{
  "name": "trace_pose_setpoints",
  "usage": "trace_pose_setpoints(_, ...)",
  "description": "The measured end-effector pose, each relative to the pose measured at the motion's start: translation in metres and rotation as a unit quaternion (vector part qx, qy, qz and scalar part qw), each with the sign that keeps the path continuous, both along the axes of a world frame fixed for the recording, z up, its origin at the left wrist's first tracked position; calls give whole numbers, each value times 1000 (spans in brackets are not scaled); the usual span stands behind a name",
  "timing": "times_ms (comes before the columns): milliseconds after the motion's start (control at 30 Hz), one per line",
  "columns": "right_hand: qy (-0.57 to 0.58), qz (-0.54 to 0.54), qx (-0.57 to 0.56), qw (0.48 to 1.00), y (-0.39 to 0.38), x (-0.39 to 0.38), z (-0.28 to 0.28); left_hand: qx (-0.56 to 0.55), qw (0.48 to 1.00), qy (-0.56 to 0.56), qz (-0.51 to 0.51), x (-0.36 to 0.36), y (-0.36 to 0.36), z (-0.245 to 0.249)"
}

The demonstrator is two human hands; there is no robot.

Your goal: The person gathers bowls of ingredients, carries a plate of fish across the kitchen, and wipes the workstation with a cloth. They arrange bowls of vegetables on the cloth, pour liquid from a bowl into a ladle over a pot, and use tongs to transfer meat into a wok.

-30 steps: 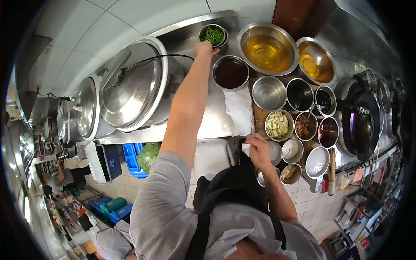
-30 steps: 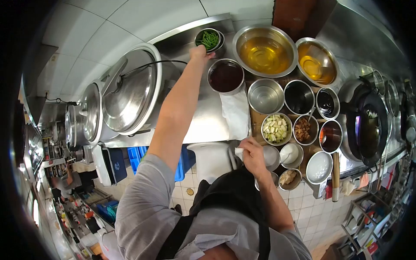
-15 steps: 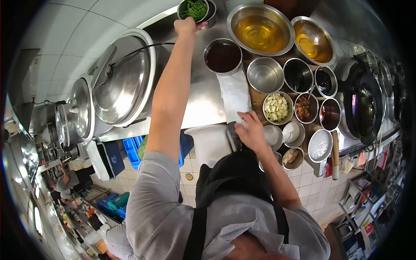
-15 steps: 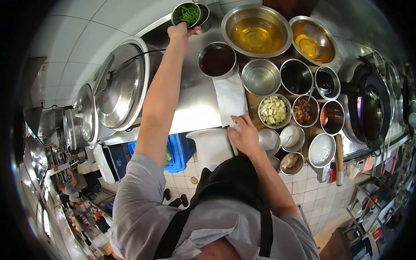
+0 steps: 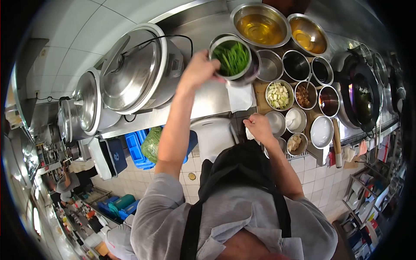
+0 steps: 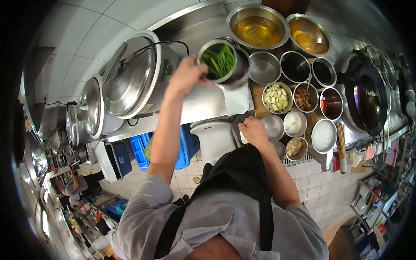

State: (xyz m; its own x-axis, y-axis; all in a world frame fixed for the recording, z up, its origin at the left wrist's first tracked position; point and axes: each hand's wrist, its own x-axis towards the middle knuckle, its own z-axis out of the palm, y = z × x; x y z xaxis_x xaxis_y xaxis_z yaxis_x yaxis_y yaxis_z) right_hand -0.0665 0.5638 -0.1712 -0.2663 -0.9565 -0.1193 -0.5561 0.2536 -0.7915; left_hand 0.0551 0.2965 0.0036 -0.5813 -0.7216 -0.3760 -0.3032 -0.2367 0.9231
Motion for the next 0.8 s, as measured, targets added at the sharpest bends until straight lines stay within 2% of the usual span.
trace_pose_setpoints(100, -107, -67, 76, 989, 4, 5, 7, 59, 998, 3, -5, 3, 42, -52)
trace_pose_setpoints(200, -161, -113, 38, 980, 11, 12, -25, 71, 997, -15, 25, 0, 73, -101)
trace_pose_setpoints(267, -190, -129, 62, 971, 12, 11, -21, 63, 997, 12, 48, -1, 85, -134)
trace_pose_setpoints(367, -192, -148, 72, 967, 13, 10, -23, 76, 994, 31, 78, -3, 95, -149)
trace_pose_setpoints(467, -200, -183, 69, 960, 12, 6, -38, 58, 994, -71, 60, -2, 98, -146)
trace_pose_setpoints(567, -154, -240, 38, 958, 5, 0, -37, -75, 973, -220, 3, 4, 100, -127)
trace_pose_setpoints(600, -127, -261, 25, 957, 2, -3, -31, -219, 954, -206, 7, 8, 97, -144)
trace_pose_setpoints(667, -127, -274, 1, 953, -7, -7, -29, -488, 857, -165, 13, 19, 91, -192)
trace_pose_setpoints(733, -113, -274, -13, 955, -14, -12, -37, -249, 962, -111, 24, 12, 98, -150)
trace_pose_setpoints(767, -139, -274, -46, 951, -20, -11, -40, -123, 989, -78, 30, 9, 99, -133)
trace_pose_setpoints(800, -132, -275, -30, 952, -22, -13, -42, -105, 992, -62, 42, 9, 95, -131)
